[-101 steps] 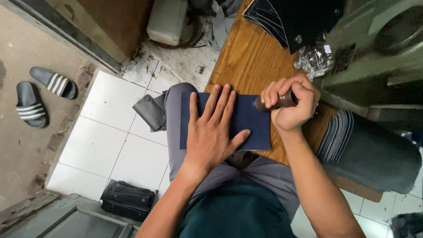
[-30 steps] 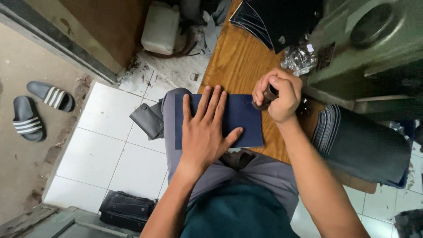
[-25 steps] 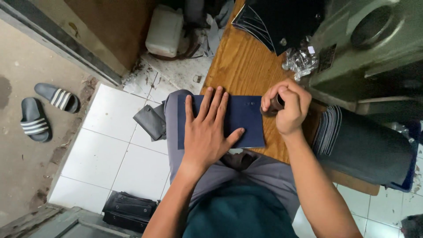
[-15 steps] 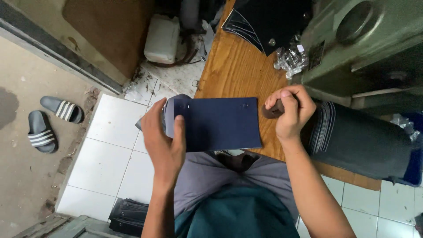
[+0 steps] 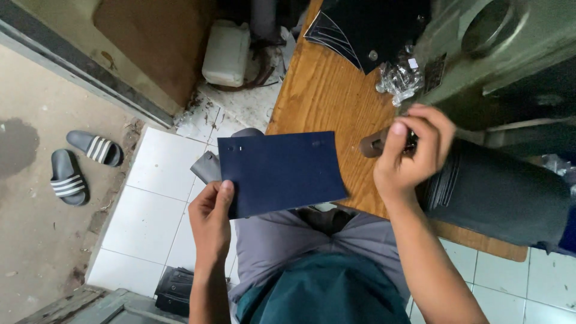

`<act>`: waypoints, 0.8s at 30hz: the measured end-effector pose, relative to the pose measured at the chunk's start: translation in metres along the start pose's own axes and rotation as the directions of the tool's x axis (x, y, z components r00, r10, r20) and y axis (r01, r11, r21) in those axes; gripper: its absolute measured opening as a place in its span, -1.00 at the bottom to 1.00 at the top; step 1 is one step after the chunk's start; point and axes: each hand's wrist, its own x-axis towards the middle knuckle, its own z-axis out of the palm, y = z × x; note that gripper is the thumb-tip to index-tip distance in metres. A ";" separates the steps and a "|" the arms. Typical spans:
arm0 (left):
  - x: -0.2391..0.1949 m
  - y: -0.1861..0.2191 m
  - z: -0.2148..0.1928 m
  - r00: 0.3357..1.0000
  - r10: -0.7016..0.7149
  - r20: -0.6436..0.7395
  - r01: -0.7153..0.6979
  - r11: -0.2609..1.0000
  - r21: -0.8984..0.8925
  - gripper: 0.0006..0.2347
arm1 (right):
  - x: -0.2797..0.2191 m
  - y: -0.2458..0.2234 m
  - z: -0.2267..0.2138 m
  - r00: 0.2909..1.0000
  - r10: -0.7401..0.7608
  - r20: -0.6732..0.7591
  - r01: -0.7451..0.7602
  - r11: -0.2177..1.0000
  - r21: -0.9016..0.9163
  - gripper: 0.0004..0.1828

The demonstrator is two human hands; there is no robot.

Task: The person sits at a wooden workbench in a leather workshop and installs metal snap fasteners onto leather pieces. They position a snap component on the leather, align it, and set it using a handheld metal snap-setting punch, working through black and blue leather pieces one at a time and stacking finished pieces.

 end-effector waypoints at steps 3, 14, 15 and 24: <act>0.002 -0.001 -0.006 0.998 -0.021 -0.059 0.004 0.960 -0.281 -0.76 | -0.006 -0.022 -0.035 0.988 -0.124 0.094 0.118 0.991 0.069 -0.52; -0.020 0.055 0.027 0.929 0.210 0.306 -0.148 0.966 -0.214 -0.59 | -0.006 -0.105 -0.038 0.668 0.501 0.551 -0.680 0.711 0.178 -0.86; -0.020 0.059 0.034 0.937 0.117 0.329 -0.148 0.986 0.070 -0.44 | -0.005 -0.108 -0.042 0.518 0.669 0.533 -0.830 0.544 0.125 -0.84; -0.009 0.041 0.069 0.931 0.112 0.346 -0.040 0.977 -0.210 -0.73 | -0.017 -0.105 -0.047 0.237 0.549 0.801 -0.855 -0.273 0.441 -0.63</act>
